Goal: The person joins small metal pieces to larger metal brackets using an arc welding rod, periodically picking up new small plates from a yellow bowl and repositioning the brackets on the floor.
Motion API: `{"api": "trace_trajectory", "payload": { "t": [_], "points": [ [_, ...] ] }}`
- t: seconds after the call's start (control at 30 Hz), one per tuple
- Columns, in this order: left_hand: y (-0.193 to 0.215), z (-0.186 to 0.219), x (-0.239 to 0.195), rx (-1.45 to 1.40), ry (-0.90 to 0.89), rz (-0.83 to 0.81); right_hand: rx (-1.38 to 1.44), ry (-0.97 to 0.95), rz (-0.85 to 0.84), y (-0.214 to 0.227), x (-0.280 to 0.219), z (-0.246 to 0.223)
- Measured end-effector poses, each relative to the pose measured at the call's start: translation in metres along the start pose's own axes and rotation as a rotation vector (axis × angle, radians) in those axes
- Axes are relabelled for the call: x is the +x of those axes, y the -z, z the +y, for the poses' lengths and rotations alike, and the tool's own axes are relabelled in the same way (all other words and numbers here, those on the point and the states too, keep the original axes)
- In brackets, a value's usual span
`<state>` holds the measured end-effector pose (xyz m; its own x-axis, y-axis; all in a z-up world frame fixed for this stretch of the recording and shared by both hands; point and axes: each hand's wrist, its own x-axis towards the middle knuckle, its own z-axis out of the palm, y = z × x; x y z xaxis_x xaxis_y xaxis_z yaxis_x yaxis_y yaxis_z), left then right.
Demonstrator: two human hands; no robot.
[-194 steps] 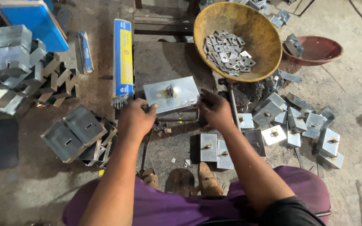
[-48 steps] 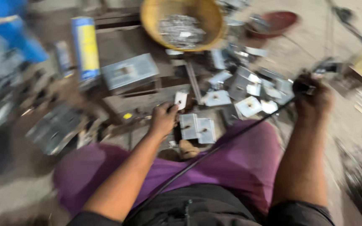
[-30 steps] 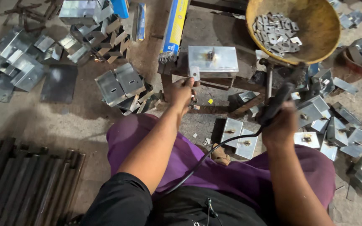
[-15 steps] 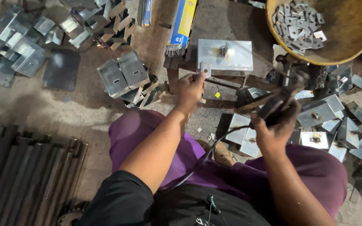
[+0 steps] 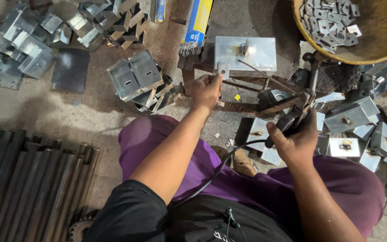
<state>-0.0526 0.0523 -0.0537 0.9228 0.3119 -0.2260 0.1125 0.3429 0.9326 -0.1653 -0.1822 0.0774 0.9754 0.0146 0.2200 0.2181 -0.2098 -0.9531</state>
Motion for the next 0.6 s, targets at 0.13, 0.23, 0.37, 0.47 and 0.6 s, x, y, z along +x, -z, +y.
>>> {"api": "trace_trajectory", "payload": {
  "t": [0.13,0.23,0.37,0.47,0.6],
  "points": [
    [-0.002,0.004,-0.002,0.044,-0.014,0.017,0.035,-0.056,0.010,-0.005,0.002,0.001],
    [-0.003,0.005,-0.001,0.010,0.035,0.020,0.067,-0.076,-0.008,-0.011,0.003,0.001],
    [-0.003,0.007,-0.003,0.019,0.012,0.006,0.058,-0.072,0.011,-0.015,0.003,-0.001],
    [-0.003,0.014,-0.006,0.004,0.036,-0.002,0.050,-0.052,0.009,-0.017,0.004,-0.002],
    [-0.006,0.025,-0.009,0.019,0.160,0.039,0.007,-0.121,0.027,-0.018,0.002,0.004]
  ]
}}
